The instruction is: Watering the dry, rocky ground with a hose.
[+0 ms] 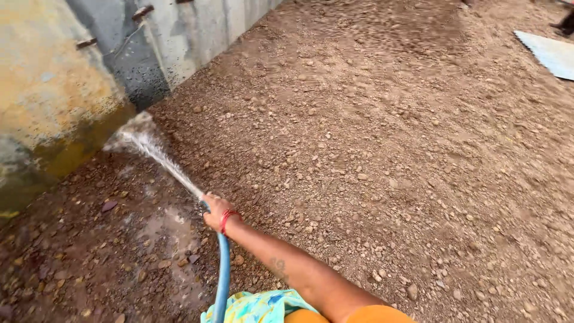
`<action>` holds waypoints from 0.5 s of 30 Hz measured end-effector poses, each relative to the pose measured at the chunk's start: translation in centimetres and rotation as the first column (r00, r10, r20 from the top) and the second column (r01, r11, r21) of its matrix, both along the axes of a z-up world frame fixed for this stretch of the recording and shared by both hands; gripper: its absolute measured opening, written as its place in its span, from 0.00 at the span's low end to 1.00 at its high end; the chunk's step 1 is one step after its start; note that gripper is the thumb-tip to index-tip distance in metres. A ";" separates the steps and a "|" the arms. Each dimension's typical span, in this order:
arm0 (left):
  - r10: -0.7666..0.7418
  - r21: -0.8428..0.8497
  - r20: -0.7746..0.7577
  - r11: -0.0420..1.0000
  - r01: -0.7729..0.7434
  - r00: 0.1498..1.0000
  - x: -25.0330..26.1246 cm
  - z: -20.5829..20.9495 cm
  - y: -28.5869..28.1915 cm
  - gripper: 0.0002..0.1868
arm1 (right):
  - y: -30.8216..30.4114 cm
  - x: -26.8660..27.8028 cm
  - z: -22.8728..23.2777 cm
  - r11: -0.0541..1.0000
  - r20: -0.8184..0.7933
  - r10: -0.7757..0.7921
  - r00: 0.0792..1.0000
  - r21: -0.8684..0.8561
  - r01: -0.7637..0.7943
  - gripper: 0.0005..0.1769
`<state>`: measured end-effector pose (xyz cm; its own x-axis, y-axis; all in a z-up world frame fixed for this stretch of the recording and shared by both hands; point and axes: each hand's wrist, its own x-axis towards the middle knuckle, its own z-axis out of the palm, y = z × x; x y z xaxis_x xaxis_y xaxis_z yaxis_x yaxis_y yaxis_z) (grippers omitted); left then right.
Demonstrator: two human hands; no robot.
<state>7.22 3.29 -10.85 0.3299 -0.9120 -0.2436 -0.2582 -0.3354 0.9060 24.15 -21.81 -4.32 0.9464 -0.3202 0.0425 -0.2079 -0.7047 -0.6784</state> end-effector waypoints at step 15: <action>0.507 -0.069 0.044 0.861 -0.504 0.861 -4.0 4.4 -1.4 0.26 | -4.2 0.6 -0.2 0.987 0.129 0.123 0.984 0.087 -0.135 0.32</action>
